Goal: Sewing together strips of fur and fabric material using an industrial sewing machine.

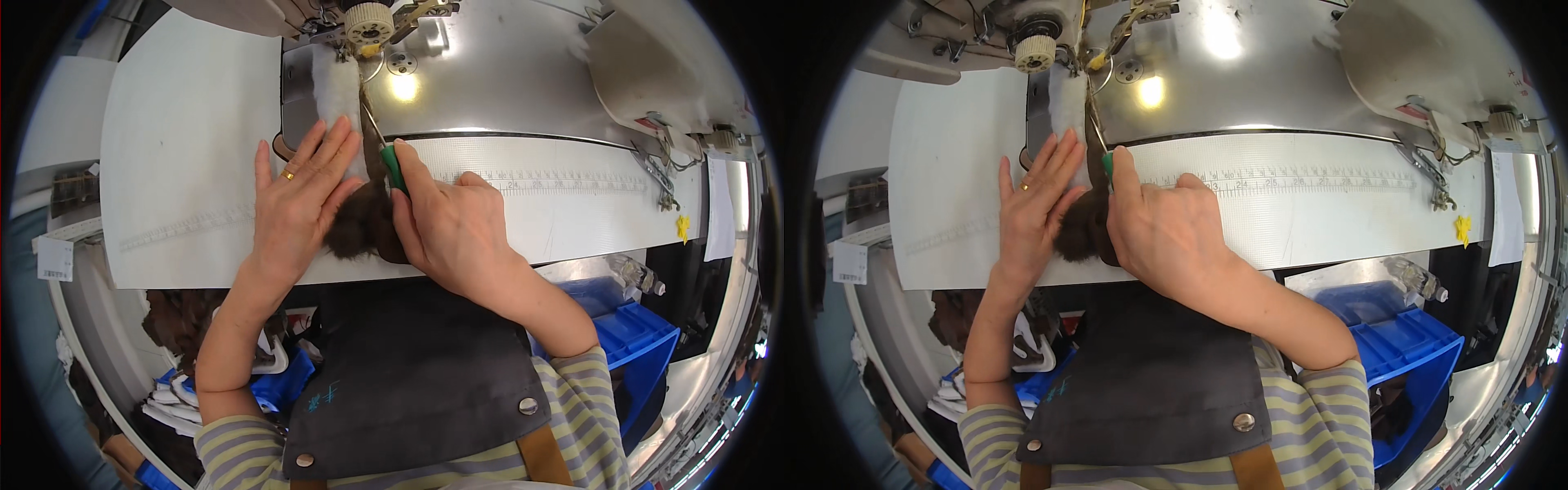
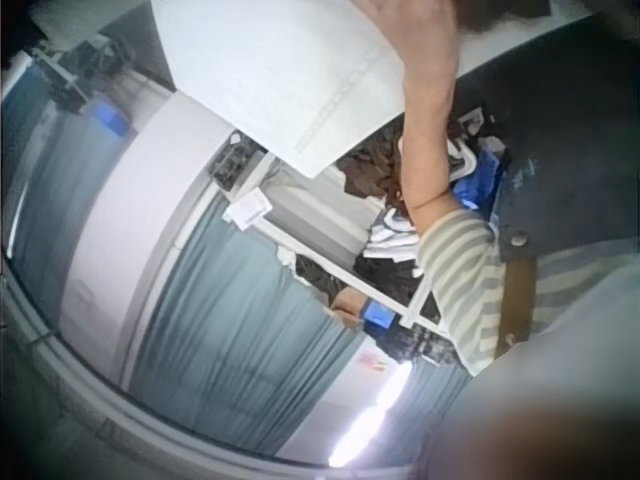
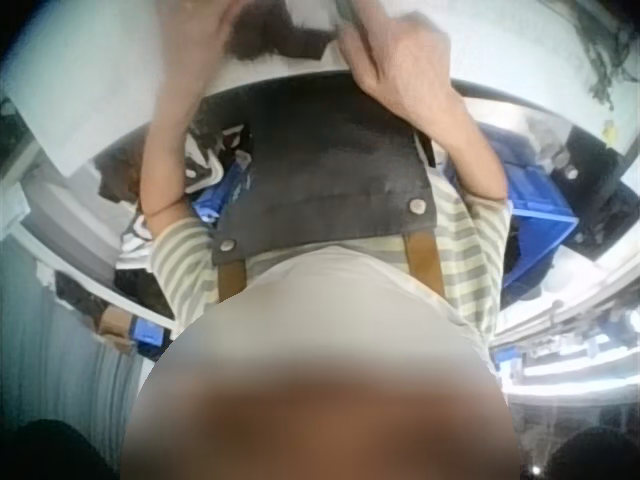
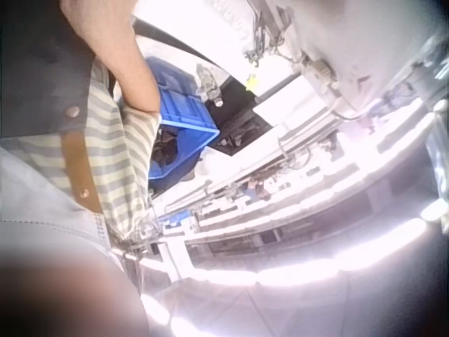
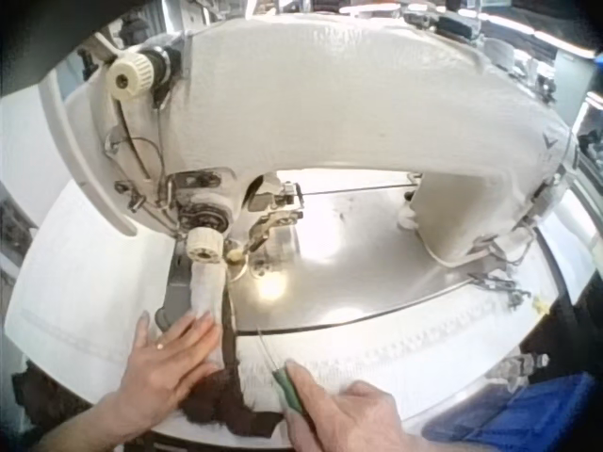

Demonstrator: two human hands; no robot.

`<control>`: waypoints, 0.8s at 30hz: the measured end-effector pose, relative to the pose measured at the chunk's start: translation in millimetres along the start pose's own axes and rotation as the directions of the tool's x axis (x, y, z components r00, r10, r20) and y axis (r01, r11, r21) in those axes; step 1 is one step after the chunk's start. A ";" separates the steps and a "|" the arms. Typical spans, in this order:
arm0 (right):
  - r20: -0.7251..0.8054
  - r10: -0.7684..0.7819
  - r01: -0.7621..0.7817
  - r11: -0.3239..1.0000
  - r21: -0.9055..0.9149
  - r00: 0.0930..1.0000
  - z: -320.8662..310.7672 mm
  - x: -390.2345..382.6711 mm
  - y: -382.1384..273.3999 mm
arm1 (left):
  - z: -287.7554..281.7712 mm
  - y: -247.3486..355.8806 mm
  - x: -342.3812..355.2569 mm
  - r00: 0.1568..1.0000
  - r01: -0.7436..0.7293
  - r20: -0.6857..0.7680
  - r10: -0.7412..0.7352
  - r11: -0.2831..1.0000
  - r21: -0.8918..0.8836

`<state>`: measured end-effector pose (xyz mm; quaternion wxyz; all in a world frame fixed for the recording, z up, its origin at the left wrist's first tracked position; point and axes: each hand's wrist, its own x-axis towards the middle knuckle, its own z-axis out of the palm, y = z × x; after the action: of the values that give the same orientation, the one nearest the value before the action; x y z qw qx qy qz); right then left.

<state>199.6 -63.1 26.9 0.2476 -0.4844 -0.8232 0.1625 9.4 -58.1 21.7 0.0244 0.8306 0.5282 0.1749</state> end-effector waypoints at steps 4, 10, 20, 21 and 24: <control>0.025 -0.071 0.071 0.997 0.003 0.997 3.1 1.5 0.2 | 3.1 -2.1 -2.4 0.999 0.015 -0.027 -0.017 0.998 -0.063; 0.230 -0.227 0.243 0.969 -0.047 0.946 -18.1 -0.4 11.2 | -7.2 0.4 5.2 1.000 -0.018 0.022 0.019 1.000 -0.012; 0.170 -0.190 0.199 0.979 -0.038 0.967 -9.6 12.4 13.6 | -0.9 -10.1 17.0 0.997 -0.074 -0.030 0.075 0.997 0.025; 0.184 -0.185 0.198 0.978 -0.058 0.965 -9.4 17.3 15.0 | 0.1 -12.3 19.7 0.997 -0.075 -0.029 0.075 0.997 0.024; 0.172 -0.188 0.202 0.977 -0.069 0.967 -6.3 30.7 20.3 | 1.4 -19.6 29.0 0.996 -0.091 -0.021 0.091 0.996 0.025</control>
<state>205.2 -26.3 29.4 0.1727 -0.3961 -0.8907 0.1414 3.9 -23.5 23.6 0.0007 0.8520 0.4921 0.1788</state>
